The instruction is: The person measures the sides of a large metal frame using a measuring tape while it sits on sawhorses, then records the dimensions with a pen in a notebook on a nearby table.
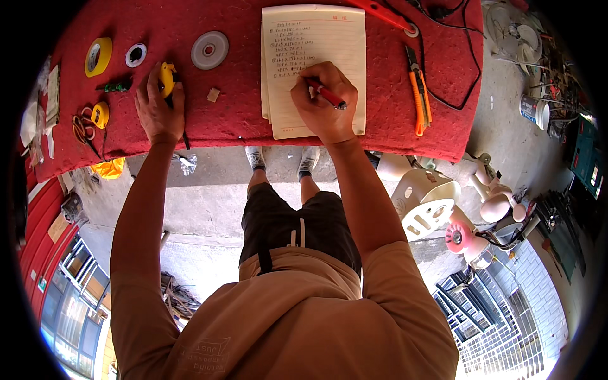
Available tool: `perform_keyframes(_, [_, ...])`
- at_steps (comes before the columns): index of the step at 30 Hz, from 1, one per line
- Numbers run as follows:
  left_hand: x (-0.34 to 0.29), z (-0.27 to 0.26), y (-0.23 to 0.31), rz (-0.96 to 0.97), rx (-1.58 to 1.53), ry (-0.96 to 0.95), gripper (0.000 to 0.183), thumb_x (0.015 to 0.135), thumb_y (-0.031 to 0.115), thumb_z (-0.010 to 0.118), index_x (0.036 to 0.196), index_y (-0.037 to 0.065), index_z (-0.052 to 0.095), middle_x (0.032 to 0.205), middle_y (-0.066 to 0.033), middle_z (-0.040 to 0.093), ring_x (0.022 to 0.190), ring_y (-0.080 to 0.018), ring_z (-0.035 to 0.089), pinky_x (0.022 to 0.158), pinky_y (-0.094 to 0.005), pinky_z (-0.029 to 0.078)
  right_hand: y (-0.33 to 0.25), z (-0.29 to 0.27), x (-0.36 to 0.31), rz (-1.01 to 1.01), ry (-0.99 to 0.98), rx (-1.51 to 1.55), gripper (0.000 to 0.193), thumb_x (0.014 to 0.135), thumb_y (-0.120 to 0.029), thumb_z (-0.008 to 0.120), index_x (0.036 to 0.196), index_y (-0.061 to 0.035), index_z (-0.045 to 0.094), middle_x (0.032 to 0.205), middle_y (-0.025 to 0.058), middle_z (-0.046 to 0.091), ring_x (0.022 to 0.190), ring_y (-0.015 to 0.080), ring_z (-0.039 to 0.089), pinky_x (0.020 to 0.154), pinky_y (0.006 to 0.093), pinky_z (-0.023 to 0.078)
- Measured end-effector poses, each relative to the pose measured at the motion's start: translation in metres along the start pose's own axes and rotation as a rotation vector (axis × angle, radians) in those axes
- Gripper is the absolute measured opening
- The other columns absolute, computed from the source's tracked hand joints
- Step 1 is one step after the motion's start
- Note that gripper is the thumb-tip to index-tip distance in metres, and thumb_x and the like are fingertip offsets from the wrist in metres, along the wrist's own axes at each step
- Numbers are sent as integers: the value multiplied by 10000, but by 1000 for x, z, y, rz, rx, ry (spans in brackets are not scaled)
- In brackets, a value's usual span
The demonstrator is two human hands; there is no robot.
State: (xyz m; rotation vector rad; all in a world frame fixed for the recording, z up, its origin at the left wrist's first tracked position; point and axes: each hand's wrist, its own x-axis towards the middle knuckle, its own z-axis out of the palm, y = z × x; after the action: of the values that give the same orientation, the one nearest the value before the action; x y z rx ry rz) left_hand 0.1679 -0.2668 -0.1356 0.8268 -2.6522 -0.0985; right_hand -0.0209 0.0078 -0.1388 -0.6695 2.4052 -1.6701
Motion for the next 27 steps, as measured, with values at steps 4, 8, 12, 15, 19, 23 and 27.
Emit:
perform_keyframes(4, [0, 0, 0, -4, 1, -3, 621, 960, 327, 715, 1517, 143, 514, 1428, -137, 616, 1238, -367, 579, 1086, -501, 445, 6, -1, 0, -10, -29, -7, 97, 810, 5, 757, 876, -32, 696, 751, 68, 688, 627, 124, 656, 593, 258, 526])
perform_keyframes(8, [-1, 2, -2, 11, -3, 8, 622, 958, 324, 717, 1517, 142, 514, 1426, -137, 616, 1240, -366, 577, 1087, -501, 442, 4, -2, 0, -44, 0, 25, 100, 805, 16, 749, 873, -32, 693, 758, 75, 689, 621, 131, 656, 590, 260, 527])
perform_keyframes(12, [0, 2, -2, 10, -6, 8, 621, 957, 323, 718, 1515, 141, 516, 1418, -137, 618, 1248, -366, 573, 1095, -502, 436, 6, -2, -1, -49, 15, 55, 99, 807, 22, 739, 867, -33, 684, 753, 73, 680, 615, 129, 647, 586, 258, 522])
perform_keyframes(15, [1, 2, -1, 7, -10, 6, 619, 957, 323, 718, 1514, 141, 517, 1411, -138, 619, 1255, -366, 570, 1101, -502, 433, 6, -1, 0, -69, 20, 54, 99, 807, 22, 734, 865, -36, 679, 745, 70, 671, 609, 126, 640, 578, 257, 515])
perform_keyframes(19, [0, 1, 0, -4, -9, 1, 619, 957, 323, 718, 1515, 144, 517, 1408, -139, 618, 1258, -367, 568, 1102, -503, 433, 3, -2, 0, -71, 6, -19, 101, 802, 20, 732, 861, -40, 678, 736, 69, 665, 602, 122, 632, 568, 258, 509])
perform_keyframes(23, [0, 0, 0, -11, -8, -3, 621, 956, 320, 719, 1517, 146, 516, 1408, -140, 617, 1258, -368, 569, 1102, -504, 434, 6, -2, 0, -83, 20, -27, 101, 799, 21, 730, 860, -42, 679, 734, 68, 666, 605, 126, 637, 572, 258, 514])
perform_keyframes(27, [0, 0, 0, -11, -8, -5, 623, 956, 321, 719, 1519, 148, 516, 1406, -139, 617, 1259, -367, 569, 1103, -504, 434, 3, -3, -1, -74, 70, 12, 102, 800, 24, 731, 858, -43, 680, 746, 64, 673, 611, 128, 646, 578, 255, 517])
